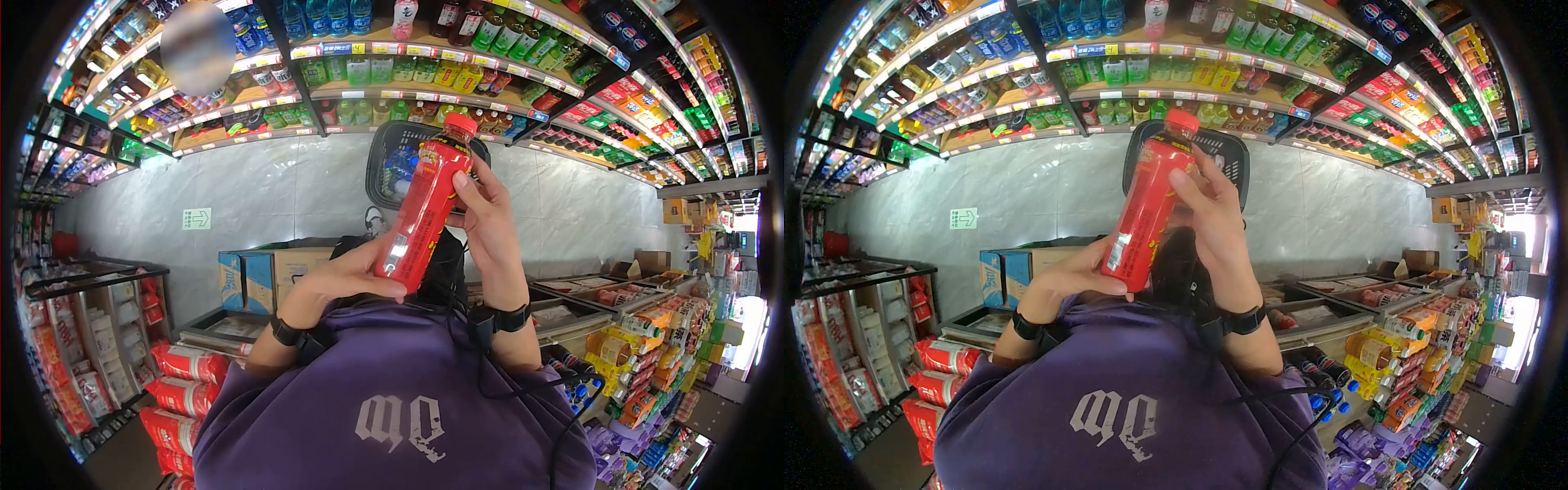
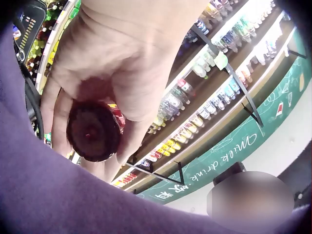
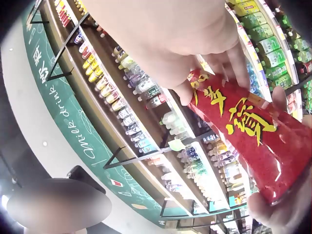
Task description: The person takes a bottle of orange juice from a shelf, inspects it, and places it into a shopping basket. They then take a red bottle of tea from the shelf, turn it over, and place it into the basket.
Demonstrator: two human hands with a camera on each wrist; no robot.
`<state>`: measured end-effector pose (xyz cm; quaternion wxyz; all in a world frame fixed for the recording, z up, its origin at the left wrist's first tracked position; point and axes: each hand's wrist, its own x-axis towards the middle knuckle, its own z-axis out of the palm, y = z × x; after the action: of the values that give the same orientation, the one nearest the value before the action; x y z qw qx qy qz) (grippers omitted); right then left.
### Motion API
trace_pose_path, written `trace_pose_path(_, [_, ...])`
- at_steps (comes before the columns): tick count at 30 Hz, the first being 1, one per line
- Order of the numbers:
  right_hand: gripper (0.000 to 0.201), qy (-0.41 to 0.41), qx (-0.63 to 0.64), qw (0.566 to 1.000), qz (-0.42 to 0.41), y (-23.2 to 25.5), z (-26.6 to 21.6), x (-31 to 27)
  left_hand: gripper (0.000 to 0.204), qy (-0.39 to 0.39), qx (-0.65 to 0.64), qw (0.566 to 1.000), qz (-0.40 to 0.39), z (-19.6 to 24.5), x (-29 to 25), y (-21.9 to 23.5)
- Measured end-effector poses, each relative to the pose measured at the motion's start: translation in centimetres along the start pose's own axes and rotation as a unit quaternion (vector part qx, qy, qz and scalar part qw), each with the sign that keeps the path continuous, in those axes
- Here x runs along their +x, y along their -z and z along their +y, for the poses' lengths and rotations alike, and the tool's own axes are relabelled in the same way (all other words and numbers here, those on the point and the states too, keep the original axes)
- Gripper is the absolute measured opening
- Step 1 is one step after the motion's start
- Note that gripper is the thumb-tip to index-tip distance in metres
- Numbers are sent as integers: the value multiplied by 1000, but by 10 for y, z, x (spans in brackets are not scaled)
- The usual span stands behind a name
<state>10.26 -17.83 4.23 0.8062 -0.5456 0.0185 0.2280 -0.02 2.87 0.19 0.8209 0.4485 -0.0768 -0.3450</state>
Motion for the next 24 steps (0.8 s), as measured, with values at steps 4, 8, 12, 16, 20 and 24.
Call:
trace_pose_path(4, [65, 21, -35, 999, 5, -6, -3, -4, 94, 21, 7, 1000, 8, 0, -1, 0])
trace_pose_path(8, [66, 39, -55, 998, 8, -9, -5, -6, 95, 8, 2, 1000, 16, -1, -2, -1])
trace_pose_path(12, [66, 45, -60, 997, -17, -11, -12, -9, 91, -12, 28, 999, 19, -8, -1, 5])
trace_pose_path(16, [67, 43, -116, 992, -20, -19, -26, -5, 84, -15, 35, 999, 23, 10, -2, -2])
trace_pose_path(20, [68, 87, -110, 990, -29, -30, -42, 3, 85, -42, 47, 998, 17, 30, 2, -4])
trace_pose_path(24, [72, 100, -60, 990, -77, -32, -56, -2, 84, -53, 25, 998, 13, 44, 1, -15])
